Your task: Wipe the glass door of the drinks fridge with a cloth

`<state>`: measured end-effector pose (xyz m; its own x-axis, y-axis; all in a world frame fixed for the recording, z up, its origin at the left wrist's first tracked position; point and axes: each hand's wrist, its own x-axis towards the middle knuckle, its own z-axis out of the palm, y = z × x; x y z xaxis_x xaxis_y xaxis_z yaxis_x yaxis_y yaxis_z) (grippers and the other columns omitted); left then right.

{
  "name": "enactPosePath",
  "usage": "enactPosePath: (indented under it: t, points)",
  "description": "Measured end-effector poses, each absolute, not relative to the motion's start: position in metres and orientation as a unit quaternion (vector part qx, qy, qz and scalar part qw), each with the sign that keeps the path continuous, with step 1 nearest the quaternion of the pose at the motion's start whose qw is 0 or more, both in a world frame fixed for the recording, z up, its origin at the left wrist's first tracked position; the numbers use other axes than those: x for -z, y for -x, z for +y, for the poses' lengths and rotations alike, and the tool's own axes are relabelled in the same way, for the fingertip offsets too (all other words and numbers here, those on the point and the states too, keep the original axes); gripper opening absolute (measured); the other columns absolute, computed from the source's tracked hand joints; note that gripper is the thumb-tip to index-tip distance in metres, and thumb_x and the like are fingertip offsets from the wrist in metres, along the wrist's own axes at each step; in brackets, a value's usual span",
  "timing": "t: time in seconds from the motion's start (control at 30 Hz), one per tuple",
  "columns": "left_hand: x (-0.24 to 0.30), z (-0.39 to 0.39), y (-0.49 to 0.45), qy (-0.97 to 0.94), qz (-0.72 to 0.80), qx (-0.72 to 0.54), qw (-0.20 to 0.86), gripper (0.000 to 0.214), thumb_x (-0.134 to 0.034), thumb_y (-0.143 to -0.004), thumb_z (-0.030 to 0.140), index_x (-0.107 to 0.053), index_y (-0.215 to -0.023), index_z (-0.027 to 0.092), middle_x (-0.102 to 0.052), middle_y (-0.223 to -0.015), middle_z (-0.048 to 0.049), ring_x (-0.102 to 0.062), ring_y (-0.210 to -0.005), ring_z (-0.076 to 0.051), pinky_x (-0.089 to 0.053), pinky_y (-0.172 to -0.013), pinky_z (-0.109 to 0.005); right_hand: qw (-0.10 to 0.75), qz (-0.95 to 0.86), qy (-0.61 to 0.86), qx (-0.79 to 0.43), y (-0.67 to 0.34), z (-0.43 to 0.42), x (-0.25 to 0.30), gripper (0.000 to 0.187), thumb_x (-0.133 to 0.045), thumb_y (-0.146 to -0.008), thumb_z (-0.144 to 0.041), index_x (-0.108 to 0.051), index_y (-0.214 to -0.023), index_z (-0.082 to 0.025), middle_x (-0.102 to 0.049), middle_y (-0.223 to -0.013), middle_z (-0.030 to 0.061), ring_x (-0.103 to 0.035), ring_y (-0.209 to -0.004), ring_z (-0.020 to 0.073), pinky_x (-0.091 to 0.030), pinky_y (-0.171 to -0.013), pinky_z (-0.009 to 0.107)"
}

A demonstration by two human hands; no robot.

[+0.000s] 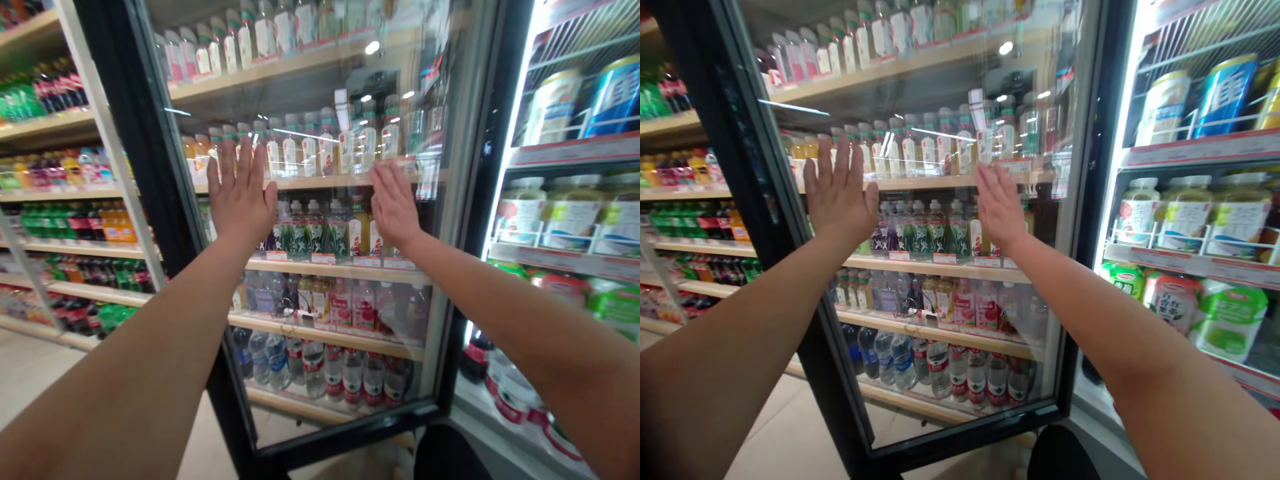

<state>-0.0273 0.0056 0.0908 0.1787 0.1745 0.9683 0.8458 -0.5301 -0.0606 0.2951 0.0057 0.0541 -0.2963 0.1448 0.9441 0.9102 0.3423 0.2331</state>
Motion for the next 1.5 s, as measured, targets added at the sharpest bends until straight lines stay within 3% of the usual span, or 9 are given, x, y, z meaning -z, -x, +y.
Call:
enactPosePath:
  t: [0.13,0.33,0.5,0.67,0.73,0.97,1.2,1.4,1.5]
  points:
    - [-0.091,0.006,0.028,0.696,-0.371,0.512,0.341,0.072,-0.033,-0.101,0.047,-0.027,-0.164,0.013,-0.015,-0.173,0.0000,0.005,-0.160,-0.024,0.007,-0.131,-0.051,0.358,-0.758,0.318,0.443,-0.291,0.003,-0.060,0.057,-0.034,-0.104,-0.023,-0.039,-0.160,-0.029,-0.042,-0.164,-0.0016,-0.030,-0.157,0.0243,-0.024,-0.134,0.050]
    - [-0.091,0.005,0.028,0.688,-0.376,0.516,0.344,0.071,-0.043,-0.098,0.041,-0.030,-0.165,0.021,-0.014,-0.172,0.0051,0.000,-0.161,-0.022,0.005,-0.135,-0.047,0.482,-0.663,0.371,0.437,-0.298,0.011,-0.083,0.063,-0.032,-0.102,-0.024,-0.026,-0.166,-0.022,-0.034,-0.168,0.0035,-0.020,-0.160,0.0304,-0.020,-0.132,0.059]
    - [-0.089,0.006,0.026,0.694,-0.368,0.524,0.330,0.075,-0.033,-0.098,0.052,-0.028,-0.163,0.016,-0.012,-0.172,0.0065,0.010,-0.160,-0.021,0.008,-0.133,-0.048,0.378,-0.762,0.302,0.430,-0.264,0.009,-0.059,0.061,-0.036,-0.102,-0.021,-0.036,-0.162,-0.032,-0.041,-0.165,-0.0033,-0.025,-0.159,0.0227,-0.023,-0.134,0.051]
    - [-0.079,0.001,0.029,0.689,-0.378,0.504,0.360,0.071,-0.036,-0.102,0.046,-0.027,-0.164,0.012,-0.013,-0.173,-0.0008,0.002,-0.161,-0.025,0.002,-0.133,-0.052,0.499,-0.674,0.375,0.395,-0.251,0.019,-0.104,0.059,-0.030,-0.102,-0.021,-0.037,-0.161,-0.017,-0.033,-0.169,0.0050,-0.019,-0.160,0.0296,-0.017,-0.134,0.055]
    - [-0.068,-0.002,0.033,0.699,-0.381,0.485,0.363,0.072,-0.040,-0.102,0.045,-0.026,-0.165,0.012,-0.013,-0.173,-0.0036,0.000,-0.161,-0.027,0.002,-0.133,-0.051,0.513,-0.666,0.370,0.396,-0.244,0.020,-0.100,0.061,-0.031,-0.101,-0.020,-0.034,-0.162,-0.017,-0.030,-0.170,0.0047,-0.015,-0.161,0.0299,-0.015,-0.133,0.057]
    - [-0.002,-0.010,0.036,0.703,-0.426,0.465,0.328,0.072,-0.040,-0.102,0.039,-0.024,-0.165,0.010,-0.016,-0.172,-0.0117,0.001,-0.161,-0.030,0.001,-0.133,-0.053,0.296,-0.818,0.218,0.442,-0.232,0.002,-0.021,0.058,-0.040,-0.102,-0.015,-0.041,-0.159,-0.028,-0.041,-0.164,-0.0047,-0.029,-0.157,0.0172,-0.023,-0.134,0.045]
    - [0.015,-0.014,0.034,0.694,-0.442,0.469,0.322,0.070,-0.038,-0.103,0.038,-0.025,-0.166,0.011,-0.018,-0.171,-0.0128,0.001,-0.161,-0.031,0.000,-0.133,-0.056,0.525,-0.669,0.362,0.383,-0.253,0.004,-0.047,0.063,-0.036,-0.102,-0.019,-0.031,-0.164,-0.029,-0.034,-0.168,-0.0005,-0.018,-0.161,0.0256,-0.020,-0.132,0.059]
    - [0.014,-0.016,0.034,0.689,-0.452,0.456,0.336,0.069,-0.034,-0.105,0.041,-0.023,-0.166,0.011,-0.017,-0.171,-0.0115,0.001,-0.161,-0.029,-0.002,-0.133,-0.055,0.358,-0.791,0.258,0.424,-0.220,-0.003,-0.021,0.056,-0.039,-0.101,-0.012,-0.045,-0.156,-0.024,-0.043,-0.163,-0.0033,-0.031,-0.157,0.0198,-0.026,-0.133,0.046]
    - [0.015,-0.016,0.034,0.690,-0.447,0.456,0.341,0.069,-0.034,-0.106,0.042,-0.021,-0.166,0.011,-0.017,-0.171,-0.0124,0.001,-0.161,-0.029,-0.004,-0.133,-0.057,0.441,-0.740,0.312,0.400,-0.203,-0.002,-0.051,0.058,-0.036,-0.101,-0.011,-0.045,-0.157,-0.021,-0.039,-0.165,-0.0009,-0.028,-0.158,0.0236,-0.021,-0.134,0.051]
